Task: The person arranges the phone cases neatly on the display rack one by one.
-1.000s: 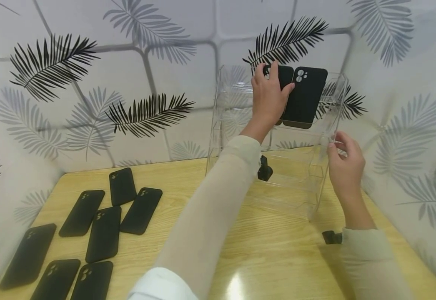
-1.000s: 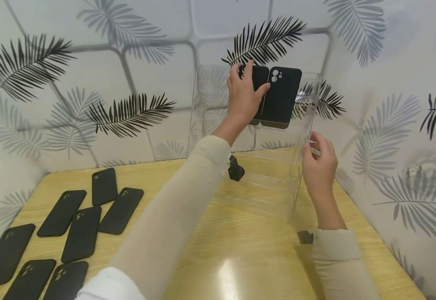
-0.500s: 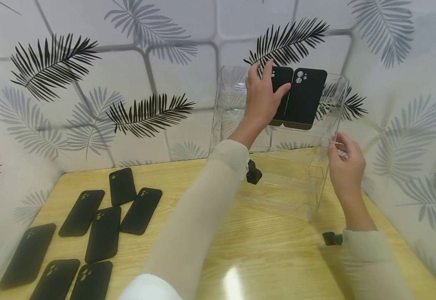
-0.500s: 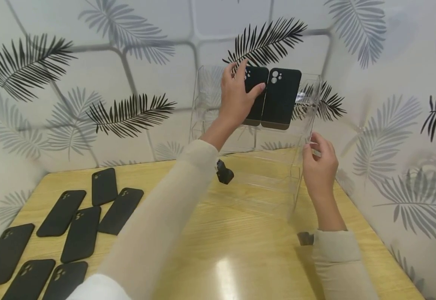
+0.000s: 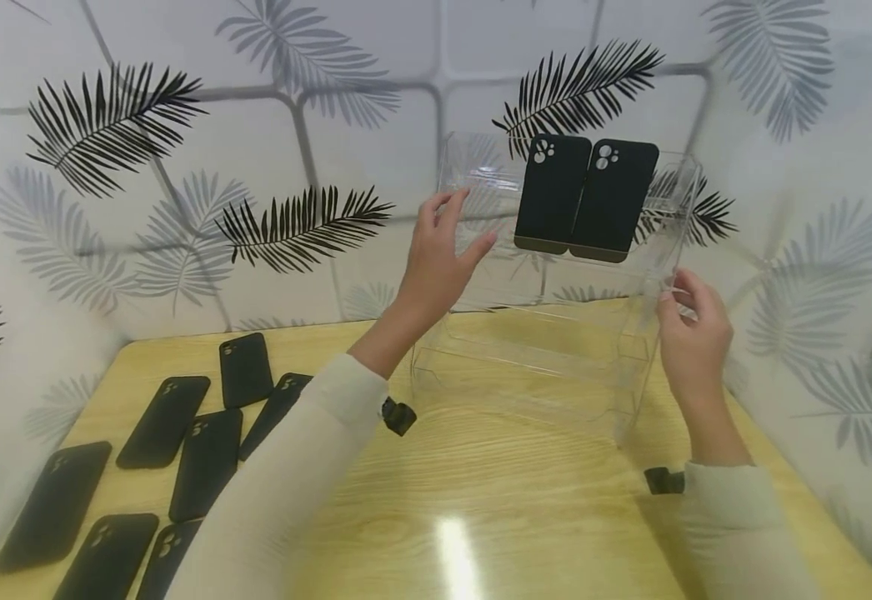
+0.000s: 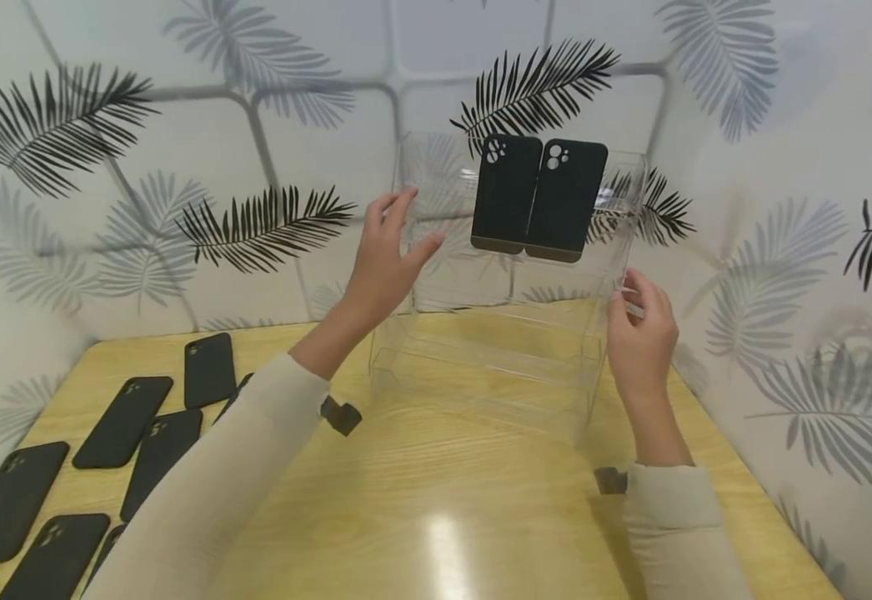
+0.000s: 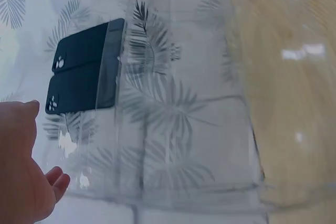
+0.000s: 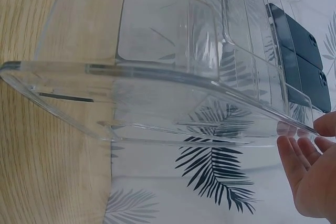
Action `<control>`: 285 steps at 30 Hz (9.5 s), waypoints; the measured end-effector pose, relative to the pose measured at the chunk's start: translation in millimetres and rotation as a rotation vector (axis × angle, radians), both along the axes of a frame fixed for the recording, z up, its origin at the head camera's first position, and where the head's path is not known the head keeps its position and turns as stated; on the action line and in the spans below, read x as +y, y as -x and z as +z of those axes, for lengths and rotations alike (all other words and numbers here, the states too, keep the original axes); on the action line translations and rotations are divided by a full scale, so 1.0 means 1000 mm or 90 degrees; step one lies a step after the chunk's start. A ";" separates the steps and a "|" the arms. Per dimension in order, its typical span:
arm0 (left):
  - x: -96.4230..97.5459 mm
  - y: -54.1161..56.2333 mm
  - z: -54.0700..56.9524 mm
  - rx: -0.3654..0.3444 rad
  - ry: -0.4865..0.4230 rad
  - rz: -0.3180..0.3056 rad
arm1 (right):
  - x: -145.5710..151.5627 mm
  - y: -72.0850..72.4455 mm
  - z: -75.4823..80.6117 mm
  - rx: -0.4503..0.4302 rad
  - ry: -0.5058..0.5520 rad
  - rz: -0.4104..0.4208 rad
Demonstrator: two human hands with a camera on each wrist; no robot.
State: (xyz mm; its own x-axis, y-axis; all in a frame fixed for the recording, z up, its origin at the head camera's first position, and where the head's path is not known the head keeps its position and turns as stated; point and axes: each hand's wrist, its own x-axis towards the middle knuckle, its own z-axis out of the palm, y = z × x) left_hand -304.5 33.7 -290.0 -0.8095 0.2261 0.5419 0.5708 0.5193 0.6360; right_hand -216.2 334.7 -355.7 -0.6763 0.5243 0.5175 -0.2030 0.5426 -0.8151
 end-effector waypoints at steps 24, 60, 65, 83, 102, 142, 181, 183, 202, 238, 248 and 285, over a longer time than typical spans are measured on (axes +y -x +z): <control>-0.172 -0.050 -0.101 -0.207 0.126 0.087 | -0.002 -0.001 0.002 0.002 -0.002 -0.008; -0.228 -0.049 -0.164 -0.298 0.360 0.166 | -0.003 -0.004 -0.005 0.002 -0.005 -0.017; -0.225 -0.048 -0.167 -0.293 0.398 0.175 | -0.004 -0.004 -0.003 -0.004 -0.004 -0.018; -0.215 -0.046 -0.162 -0.332 0.421 0.155 | -0.005 -0.002 0.000 -0.002 0.000 -0.007; -0.204 -0.053 -0.144 -0.254 0.236 0.161 | -0.004 -0.003 -0.001 0.000 -0.008 -0.005; -0.102 -0.046 -0.051 0.038 0.115 0.029 | -0.006 -0.005 0.001 -0.010 0.001 -0.009; 0.022 0.044 0.082 0.214 0.025 0.066 | -0.004 -0.002 0.000 -0.004 0.018 -0.013; 0.025 0.046 0.083 0.215 0.028 0.072 | -0.003 -0.002 -0.001 -0.005 0.015 -0.013; 0.056 0.065 0.072 0.137 0.115 0.160 | -0.001 -0.002 -0.002 0.000 0.000 -0.009; 0.066 0.054 0.060 0.138 0.253 0.263 | -0.006 -0.003 -0.002 -0.005 -0.022 0.000; 0.014 0.031 0.065 0.069 0.234 0.226 | -0.006 -0.001 -0.005 -0.003 -0.039 -0.025; -0.243 -0.136 -0.068 -0.190 0.233 0.170 | -0.007 -0.002 -0.005 -0.007 -0.011 -0.024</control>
